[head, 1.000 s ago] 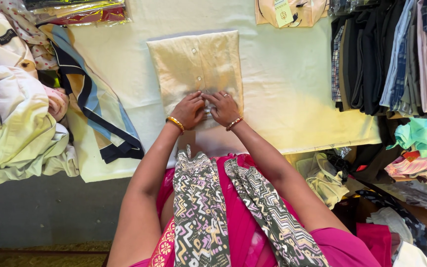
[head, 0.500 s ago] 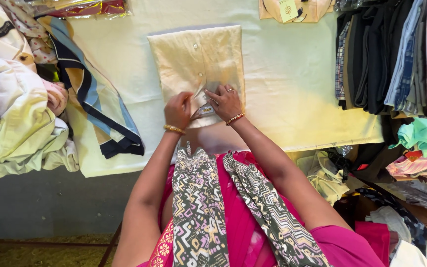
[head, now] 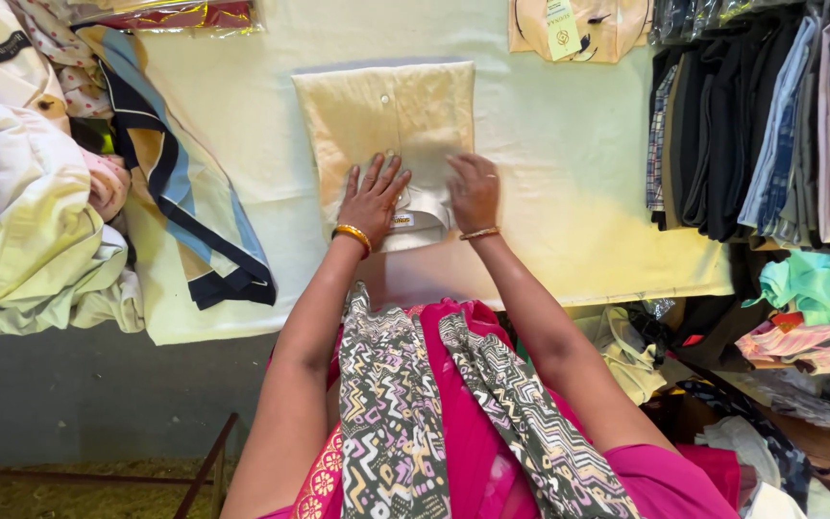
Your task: The person folds a light blue shirt and then a yellow shirt on a table. They smooth the fabric, fold the sleeves and body, and place the folded shirts on a stack to the right.
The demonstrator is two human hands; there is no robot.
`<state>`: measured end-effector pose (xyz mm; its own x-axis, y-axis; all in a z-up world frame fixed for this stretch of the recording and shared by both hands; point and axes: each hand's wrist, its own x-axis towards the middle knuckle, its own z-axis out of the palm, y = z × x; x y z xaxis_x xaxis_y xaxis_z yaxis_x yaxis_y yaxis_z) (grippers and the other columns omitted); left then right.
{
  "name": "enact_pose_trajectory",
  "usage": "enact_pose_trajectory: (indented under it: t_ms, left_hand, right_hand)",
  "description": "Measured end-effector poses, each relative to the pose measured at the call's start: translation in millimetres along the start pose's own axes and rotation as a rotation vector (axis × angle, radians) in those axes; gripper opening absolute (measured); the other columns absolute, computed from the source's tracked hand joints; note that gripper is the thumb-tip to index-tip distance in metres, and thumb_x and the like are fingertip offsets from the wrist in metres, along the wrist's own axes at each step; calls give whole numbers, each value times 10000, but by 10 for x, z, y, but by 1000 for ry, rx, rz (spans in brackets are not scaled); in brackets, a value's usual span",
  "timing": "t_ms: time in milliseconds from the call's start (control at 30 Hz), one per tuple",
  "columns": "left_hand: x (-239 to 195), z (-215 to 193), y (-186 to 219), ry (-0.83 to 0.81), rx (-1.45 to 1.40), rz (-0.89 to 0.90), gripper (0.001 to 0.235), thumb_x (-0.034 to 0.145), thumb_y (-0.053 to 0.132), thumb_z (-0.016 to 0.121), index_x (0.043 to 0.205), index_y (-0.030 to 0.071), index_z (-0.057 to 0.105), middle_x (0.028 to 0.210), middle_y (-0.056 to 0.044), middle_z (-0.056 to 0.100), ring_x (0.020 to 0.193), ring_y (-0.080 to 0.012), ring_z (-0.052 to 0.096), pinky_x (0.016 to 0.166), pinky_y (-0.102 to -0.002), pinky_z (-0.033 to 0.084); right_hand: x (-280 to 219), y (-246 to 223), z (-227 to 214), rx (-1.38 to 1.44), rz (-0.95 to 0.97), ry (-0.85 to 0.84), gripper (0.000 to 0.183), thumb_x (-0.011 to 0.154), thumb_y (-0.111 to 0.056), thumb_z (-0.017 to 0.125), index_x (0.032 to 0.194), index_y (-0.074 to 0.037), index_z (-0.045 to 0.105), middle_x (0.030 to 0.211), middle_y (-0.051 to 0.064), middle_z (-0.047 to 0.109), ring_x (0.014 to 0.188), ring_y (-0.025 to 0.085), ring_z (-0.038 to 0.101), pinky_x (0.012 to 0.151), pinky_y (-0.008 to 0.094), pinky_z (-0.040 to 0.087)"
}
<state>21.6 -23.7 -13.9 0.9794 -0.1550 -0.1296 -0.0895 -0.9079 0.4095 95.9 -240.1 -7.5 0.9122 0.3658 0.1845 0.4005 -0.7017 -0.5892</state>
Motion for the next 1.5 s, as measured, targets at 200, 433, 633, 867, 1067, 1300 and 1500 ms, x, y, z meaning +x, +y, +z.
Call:
enact_pose_trajectory:
  t_ms: [200, 433, 633, 867, 1067, 1300, 1500]
  left_hand:
    - [-7, 337, -189, 52, -181, -61, 648, 986, 237, 568, 1584, 134, 341, 1673, -50, 309, 1599, -223, 186, 1278, -548, 113]
    - [-267, 220, -515, 242, -242, -187, 585, 969, 406, 629, 1483, 191, 451, 1696, -51, 318, 1602, -253, 161, 1263, -560, 46]
    - [-390, -318, -436, 272, -47, -307, 543, 882, 392, 669, 1392, 218, 603, 1628, -61, 347, 1523, -325, 175, 1151, -654, 14]
    - [71, 219, -140, 287, -157, -44, 381, 938, 275, 655, 1307, 185, 683, 1370, -61, 564, 1291, -315, 486, 1173, -529, 269]
    - [-46, 127, -129, 254, -225, -2, 453, 935, 387, 653, 1363, 240, 666, 1437, -69, 534, 1372, -295, 410, 1197, -610, 171]
    - [17, -69, -179, 21, -231, -37, 390, 870, 513, 651, 1239, 393, 698, 1494, -49, 476, 1478, -293, 255, 1205, -608, 79]
    - [-291, 346, -545, 153, -354, -152, 538, 1042, 478, 499, 1549, 299, 495, 1675, -11, 347, 1614, -263, 203, 1301, -596, 109]
  right_hand:
    - [162, -328, 465, 29, -167, -344, 628, 988, -309, 629, 1572, -161, 451, 1672, 67, 331, 1572, 262, 243, 1261, 519, 126]
    - [193, -112, 299, -74, -78, -603, 595, 1043, -487, 468, 1602, -307, 376, 1722, -65, 190, 1606, 201, 63, 1240, 558, -75]
    - [144, -231, 200, -198, -53, -544, 551, 1036, -510, 442, 1579, -428, 398, 1729, -77, 130, 1602, 202, 24, 1240, 577, -85]
    - [138, -152, 209, -222, -84, -536, 554, 1039, -507, 465, 1576, -383, 407, 1727, -54, 144, 1600, 216, 25, 1230, 579, -85]
    - [61, -2, 226, 99, -26, -457, 692, 1017, -450, 523, 1647, -246, 323, 1726, -84, 243, 1636, 183, 104, 1276, 569, -66]
    - [114, -61, 263, -75, -138, -456, 438, 987, -430, 582, 1419, -392, 635, 1716, -3, 249, 1600, 227, 111, 1222, 604, -42]
    - [260, -506, 273, -194, 205, -446, 339, 898, -588, 676, 1150, -377, 760, 1665, -106, 380, 1607, 170, 222, 1262, 625, 16]
